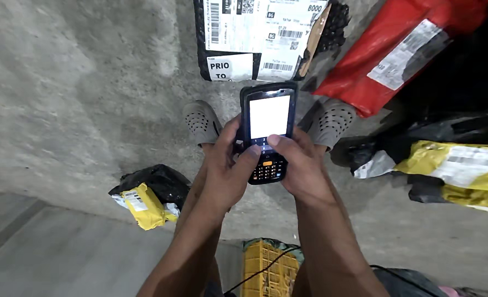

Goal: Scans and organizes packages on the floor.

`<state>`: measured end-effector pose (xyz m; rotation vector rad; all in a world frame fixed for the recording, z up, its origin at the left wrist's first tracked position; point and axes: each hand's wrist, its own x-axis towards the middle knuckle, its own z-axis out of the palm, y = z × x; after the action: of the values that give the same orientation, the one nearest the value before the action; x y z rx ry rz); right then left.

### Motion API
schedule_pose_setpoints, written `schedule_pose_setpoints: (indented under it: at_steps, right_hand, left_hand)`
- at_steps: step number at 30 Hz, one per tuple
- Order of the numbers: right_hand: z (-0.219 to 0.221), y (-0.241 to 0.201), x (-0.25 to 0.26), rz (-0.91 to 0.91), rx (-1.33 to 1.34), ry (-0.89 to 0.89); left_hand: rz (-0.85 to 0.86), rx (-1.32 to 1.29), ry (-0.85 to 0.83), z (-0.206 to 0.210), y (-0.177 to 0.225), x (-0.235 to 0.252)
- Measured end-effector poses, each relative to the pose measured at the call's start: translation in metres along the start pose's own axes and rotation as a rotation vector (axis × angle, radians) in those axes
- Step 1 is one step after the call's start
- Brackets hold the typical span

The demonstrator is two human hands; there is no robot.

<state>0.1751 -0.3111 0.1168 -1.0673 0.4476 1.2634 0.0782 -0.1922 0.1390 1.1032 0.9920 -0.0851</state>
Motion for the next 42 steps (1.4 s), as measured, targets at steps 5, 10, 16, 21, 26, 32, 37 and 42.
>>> schedule_pose_setpoints:
  at_steps: [5,10,16,21,26,32,37,42]
  right_hand:
    - [0.004,-0.001,0.000,0.006,-0.031,0.058]
    - [-0.001,0.003,-0.001,-0.006,0.000,-0.019]
    - [0.001,0.004,-0.001,-0.011,0.002,-0.023]
    - [0.003,0.004,-0.001,-0.001,-0.011,0.004]
    - [0.000,0.007,-0.001,-0.013,0.003,-0.037]
    - [0.002,0.005,-0.002,0.012,0.003,-0.015]
    - [-0.004,0.003,-0.003,-0.009,0.012,-0.101]
    - [-0.009,-0.004,-0.002,0.025,0.037,-0.256]
  left_hand:
    - [-0.014,0.018,0.004,0.004,0.003,-0.001]
    - [0.006,0.025,0.051,0.005,0.003,0.000]
    - [0.012,-0.009,0.043,0.003,0.001,-0.001]
    - [0.012,0.015,0.061,0.003,0.002,-0.002]
    - [0.000,0.022,0.075,0.002,0.001,-0.001]
    - [0.017,0.006,0.077,0.005,0.001,-0.002]
    - [-0.006,0.012,0.098,0.005,0.003,-0.001]
    - [-0.015,-0.107,0.042,-0.005,0.001,0.002]
